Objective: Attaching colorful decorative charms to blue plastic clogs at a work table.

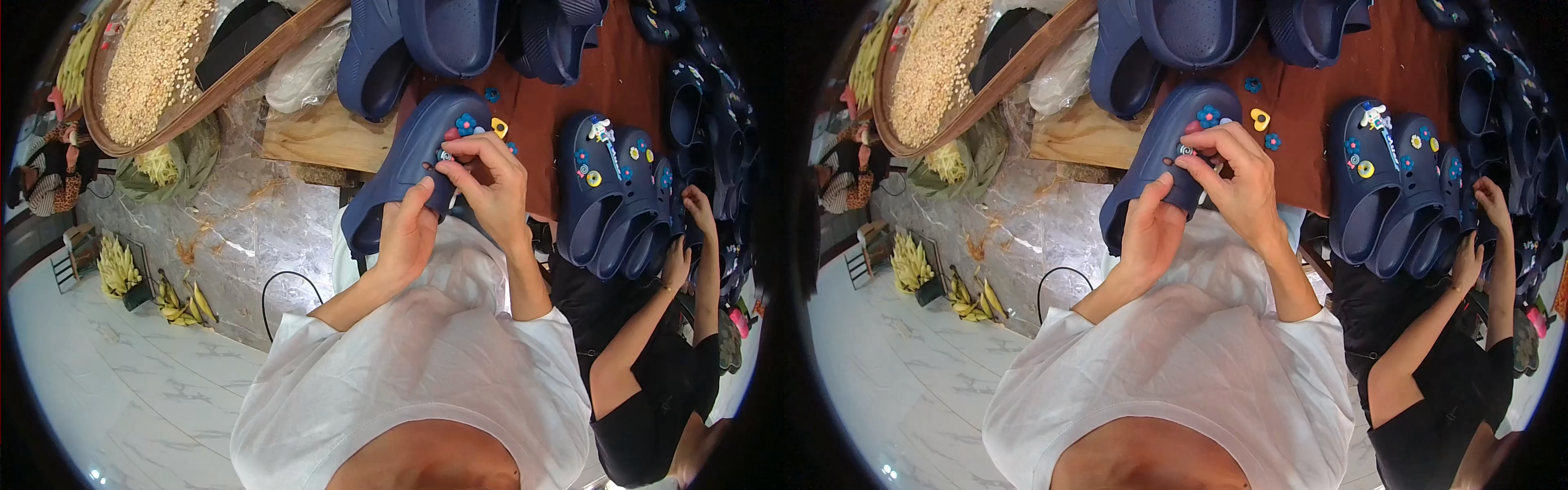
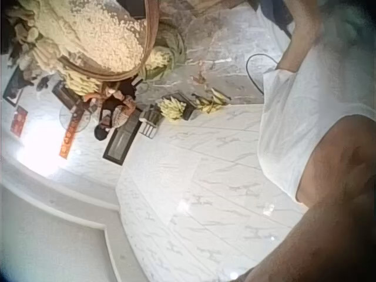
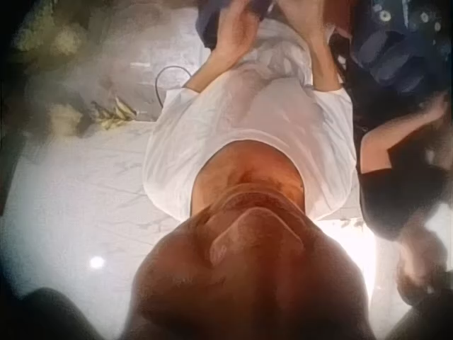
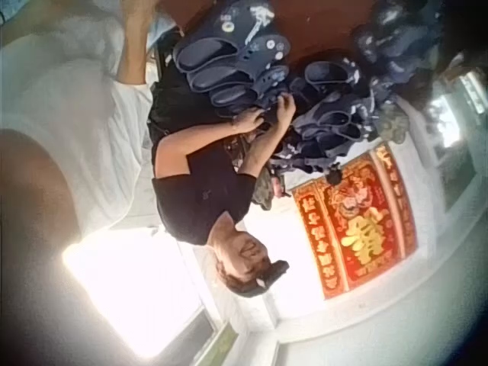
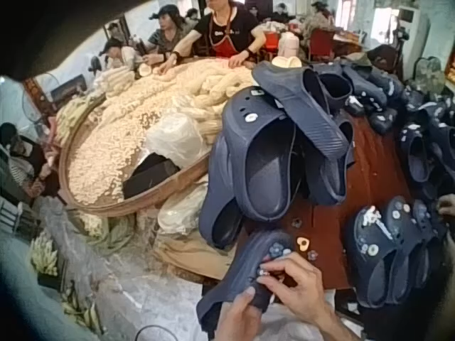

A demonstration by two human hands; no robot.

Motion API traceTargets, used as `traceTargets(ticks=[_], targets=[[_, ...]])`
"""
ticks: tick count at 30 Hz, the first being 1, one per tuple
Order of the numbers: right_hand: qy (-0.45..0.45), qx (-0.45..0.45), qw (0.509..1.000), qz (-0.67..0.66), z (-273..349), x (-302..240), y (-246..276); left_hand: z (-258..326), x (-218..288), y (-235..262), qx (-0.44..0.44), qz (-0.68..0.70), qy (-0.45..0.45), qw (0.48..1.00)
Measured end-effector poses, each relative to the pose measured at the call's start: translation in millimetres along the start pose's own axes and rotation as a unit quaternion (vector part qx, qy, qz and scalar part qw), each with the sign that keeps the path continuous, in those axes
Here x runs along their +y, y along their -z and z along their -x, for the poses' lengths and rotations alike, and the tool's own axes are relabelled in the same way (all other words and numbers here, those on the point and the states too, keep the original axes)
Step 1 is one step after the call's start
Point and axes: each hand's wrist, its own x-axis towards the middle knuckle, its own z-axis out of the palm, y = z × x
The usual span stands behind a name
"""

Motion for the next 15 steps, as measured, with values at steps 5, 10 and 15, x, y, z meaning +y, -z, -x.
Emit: traceTargets(ticks=[5,10,15], targets=[[-0.034,0.017,0.999,-0.036,10,-3,-5,-4,0,-8,0.033,-0.004,-0.024,0.999],[-0.055,0.037,0.997,-0.026,16,-16,-15,-5,8,-10,0.039,-0.016,-0.009,0.999],[-0.036,0.008,0.999,-0.011,21,-18,-20,-11,15,-4,0.05,-0.001,0.008,0.999]])
